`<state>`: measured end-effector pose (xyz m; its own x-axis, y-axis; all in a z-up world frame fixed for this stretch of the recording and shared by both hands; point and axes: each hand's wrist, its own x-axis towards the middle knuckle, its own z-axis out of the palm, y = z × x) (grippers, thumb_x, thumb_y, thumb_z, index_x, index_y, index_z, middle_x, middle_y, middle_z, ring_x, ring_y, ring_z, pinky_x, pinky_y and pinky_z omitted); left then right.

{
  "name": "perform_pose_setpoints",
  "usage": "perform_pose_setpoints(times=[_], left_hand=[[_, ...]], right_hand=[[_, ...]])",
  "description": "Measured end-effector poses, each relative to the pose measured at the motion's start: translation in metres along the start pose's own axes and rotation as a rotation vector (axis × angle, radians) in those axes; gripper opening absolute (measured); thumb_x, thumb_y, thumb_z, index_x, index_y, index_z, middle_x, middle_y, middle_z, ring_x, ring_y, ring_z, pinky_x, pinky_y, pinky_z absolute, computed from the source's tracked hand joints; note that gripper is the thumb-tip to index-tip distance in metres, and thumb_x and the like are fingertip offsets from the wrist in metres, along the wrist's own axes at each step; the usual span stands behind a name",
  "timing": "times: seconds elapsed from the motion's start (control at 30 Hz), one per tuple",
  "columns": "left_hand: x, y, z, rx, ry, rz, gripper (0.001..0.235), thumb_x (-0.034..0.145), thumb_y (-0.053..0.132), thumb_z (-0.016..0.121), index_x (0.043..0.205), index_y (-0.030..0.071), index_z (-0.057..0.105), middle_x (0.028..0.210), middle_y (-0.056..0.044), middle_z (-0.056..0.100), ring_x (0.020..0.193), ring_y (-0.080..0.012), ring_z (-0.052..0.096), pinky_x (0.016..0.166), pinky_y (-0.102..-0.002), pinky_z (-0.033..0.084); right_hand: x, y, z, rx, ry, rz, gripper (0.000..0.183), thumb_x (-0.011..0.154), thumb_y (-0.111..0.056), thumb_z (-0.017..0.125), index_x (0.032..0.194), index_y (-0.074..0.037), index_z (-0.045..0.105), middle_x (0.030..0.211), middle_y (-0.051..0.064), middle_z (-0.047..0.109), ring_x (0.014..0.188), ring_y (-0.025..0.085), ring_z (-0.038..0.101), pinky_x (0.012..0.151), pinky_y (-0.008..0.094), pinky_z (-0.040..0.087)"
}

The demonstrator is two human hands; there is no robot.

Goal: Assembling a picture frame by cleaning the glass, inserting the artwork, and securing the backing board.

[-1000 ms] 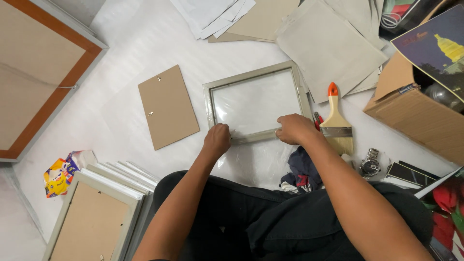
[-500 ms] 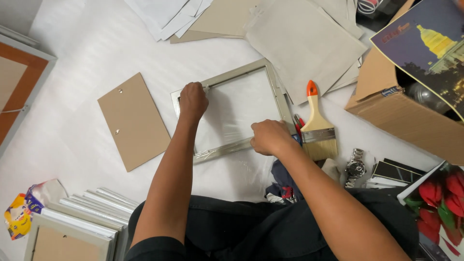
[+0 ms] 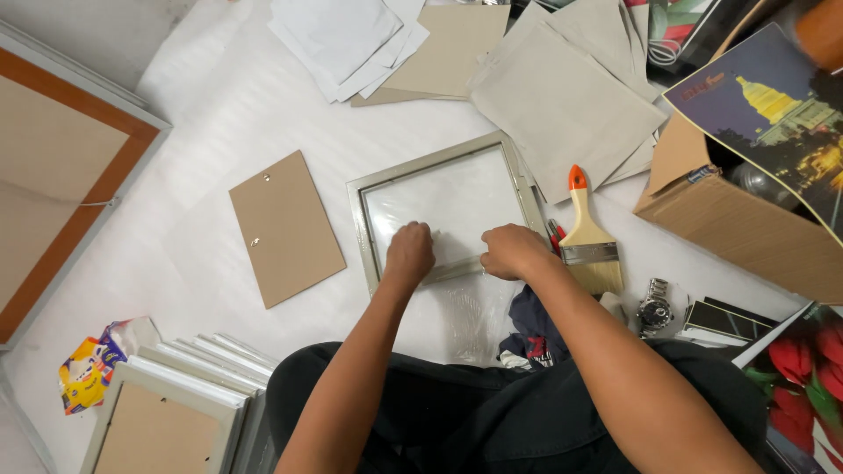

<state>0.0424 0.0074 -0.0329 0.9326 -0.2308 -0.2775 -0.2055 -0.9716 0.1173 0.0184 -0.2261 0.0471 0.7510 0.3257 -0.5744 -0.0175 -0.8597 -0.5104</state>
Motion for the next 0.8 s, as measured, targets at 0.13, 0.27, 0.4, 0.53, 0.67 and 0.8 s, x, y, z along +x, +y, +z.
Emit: perform_pose_setpoints(times=[0.13,0.27,0.4,0.53,0.67,0.8], left_hand=[[-0.037,0.021,-0.015,-0.037,-0.036,0.045,0.006,0.086,0.002,0.071,0.091,-0.002,0.072,0.08,-0.014,0.068,0.078,-0.027,0.073,0.068,-0.038,0.063],[-0.041,0.035,-0.03,0.077,-0.091,0.096,0.006,0.086,0.001,0.069,0.091,-0.002,0.072,0.081,-0.014,0.069,0.077,-0.0248,0.073,0.068,-0.036,0.064],[-0.009,0.037,-0.03,0.039,-0.065,0.016,0.007,0.087,-0.003,0.065,0.091,-0.003,0.07,0.082,-0.016,0.068,0.08,-0.0284,0.072,0.072,-0.04,0.063],[0.054,0.027,-0.026,0.022,-0.01,-0.019,0.006,0.087,-0.004,0.065,0.089,-0.003,0.07,0.081,-0.015,0.068,0.08,-0.0294,0.073,0.072,-0.04,0.063],[0.107,0.028,-0.04,0.046,0.105,-0.03,0.006,0.084,-0.008,0.067,0.088,-0.004,0.07,0.078,-0.017,0.068,0.077,-0.0311,0.073,0.07,-0.042,0.063],[0.123,0.033,-0.052,0.026,0.152,-0.062,0.007,0.082,-0.009,0.068,0.085,-0.005,0.072,0.075,-0.019,0.069,0.074,-0.0335,0.075,0.068,-0.042,0.064]], right_hand=[[-0.006,0.001,0.005,-0.027,0.023,0.002,0.05,0.092,-0.023,0.054,0.136,-0.003,0.066,0.126,0.023,0.072,0.12,0.043,0.066,0.1,0.059,0.05],[0.002,0.007,0.009,-0.056,0.014,0.004,0.048,0.091,-0.026,0.053,0.132,-0.006,0.069,0.124,0.021,0.073,0.121,0.042,0.066,0.101,0.059,0.05],[0.003,0.001,0.005,-0.053,-0.003,0.011,0.037,0.088,-0.02,0.056,0.116,-0.005,0.076,0.112,0.02,0.076,0.114,0.041,0.069,0.103,0.06,0.047],[0.006,-0.003,0.001,-0.068,-0.031,0.007,0.034,0.089,-0.024,0.058,0.11,-0.005,0.078,0.104,0.019,0.077,0.108,0.041,0.072,0.102,0.061,0.045],[0.004,-0.007,-0.007,-0.051,-0.063,0.006,0.032,0.088,-0.022,0.061,0.109,-0.002,0.077,0.105,0.02,0.077,0.108,0.043,0.071,0.102,0.063,0.044],[-0.001,-0.012,-0.017,-0.014,-0.091,0.01,0.032,0.089,-0.017,0.062,0.111,0.003,0.075,0.11,0.024,0.075,0.112,0.045,0.069,0.107,0.068,0.038]])
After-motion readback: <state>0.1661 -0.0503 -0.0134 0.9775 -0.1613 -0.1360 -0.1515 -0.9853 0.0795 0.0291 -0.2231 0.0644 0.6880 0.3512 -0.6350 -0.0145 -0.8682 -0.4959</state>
